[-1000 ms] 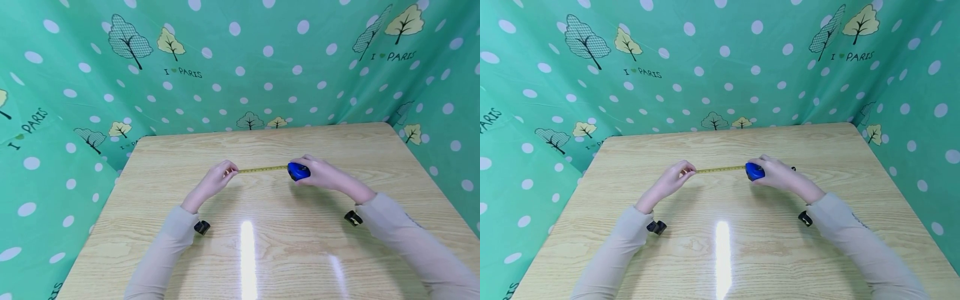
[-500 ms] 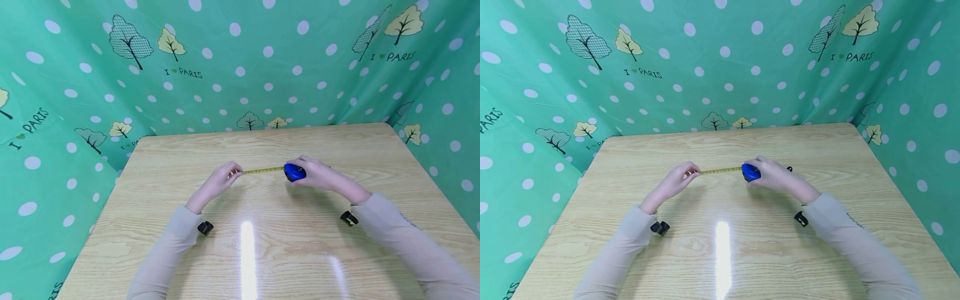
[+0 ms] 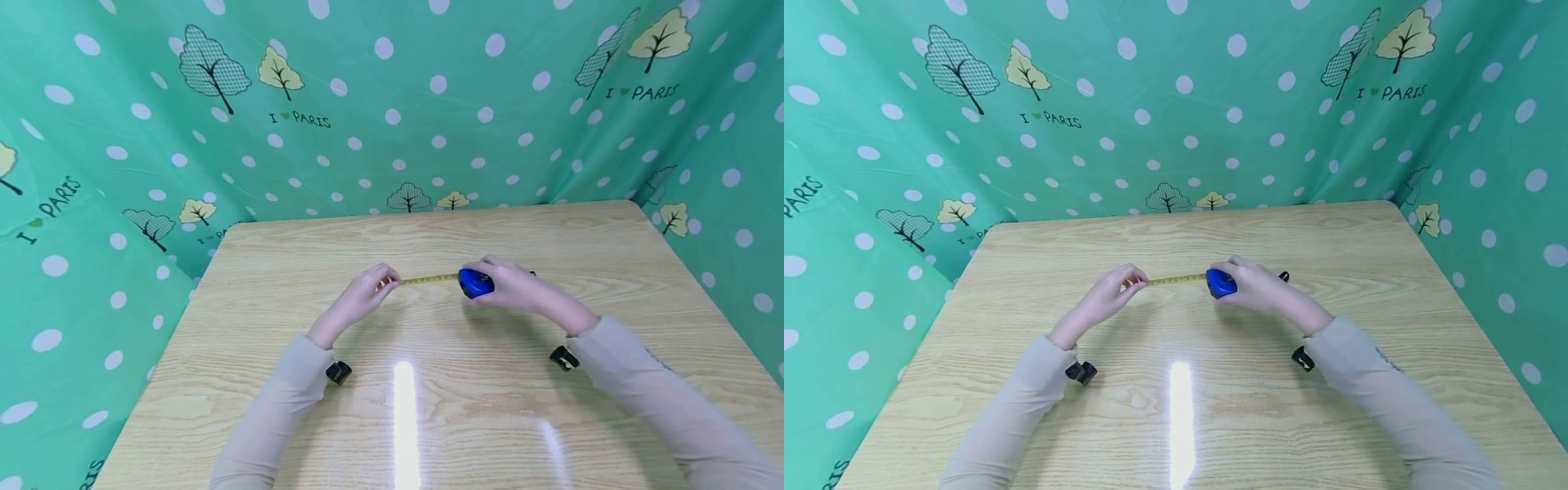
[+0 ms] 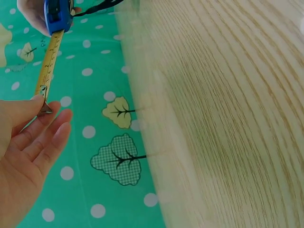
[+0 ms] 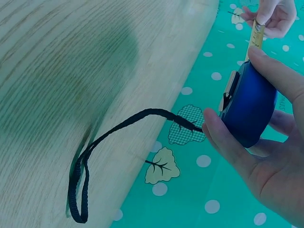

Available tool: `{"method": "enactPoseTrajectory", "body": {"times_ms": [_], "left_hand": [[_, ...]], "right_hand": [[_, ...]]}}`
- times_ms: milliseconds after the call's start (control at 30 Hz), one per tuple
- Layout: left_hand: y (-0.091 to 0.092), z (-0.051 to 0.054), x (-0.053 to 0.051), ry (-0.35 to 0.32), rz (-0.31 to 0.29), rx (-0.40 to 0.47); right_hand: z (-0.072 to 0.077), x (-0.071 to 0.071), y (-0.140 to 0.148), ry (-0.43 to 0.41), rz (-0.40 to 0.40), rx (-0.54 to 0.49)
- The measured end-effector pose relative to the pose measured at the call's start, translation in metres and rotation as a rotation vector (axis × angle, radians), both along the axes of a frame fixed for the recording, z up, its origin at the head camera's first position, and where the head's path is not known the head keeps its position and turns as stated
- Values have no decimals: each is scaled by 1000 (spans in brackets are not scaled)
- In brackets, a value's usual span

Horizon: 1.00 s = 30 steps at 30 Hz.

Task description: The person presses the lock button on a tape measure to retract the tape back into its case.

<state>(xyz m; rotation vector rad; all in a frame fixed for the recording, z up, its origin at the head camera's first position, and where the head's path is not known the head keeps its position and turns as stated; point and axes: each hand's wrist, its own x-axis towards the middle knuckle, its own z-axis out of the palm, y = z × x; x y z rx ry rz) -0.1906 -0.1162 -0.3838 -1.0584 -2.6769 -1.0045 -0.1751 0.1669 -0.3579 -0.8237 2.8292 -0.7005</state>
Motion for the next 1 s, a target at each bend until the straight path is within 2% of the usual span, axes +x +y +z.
{"method": "enactPoseTrajectory", "body": {"times_ms": [367, 600, 1000], "left_hand": [[9, -3, -1, -1, -27, 9], [16, -6, -1, 13, -39, 27], [21, -6, -1, 5, -38, 21]], "right_hand": [[0, 1, -8, -27, 19, -18], [-2, 1, -13, 3, 43, -30], [-3, 4, -18, 8, 31, -28]]}}
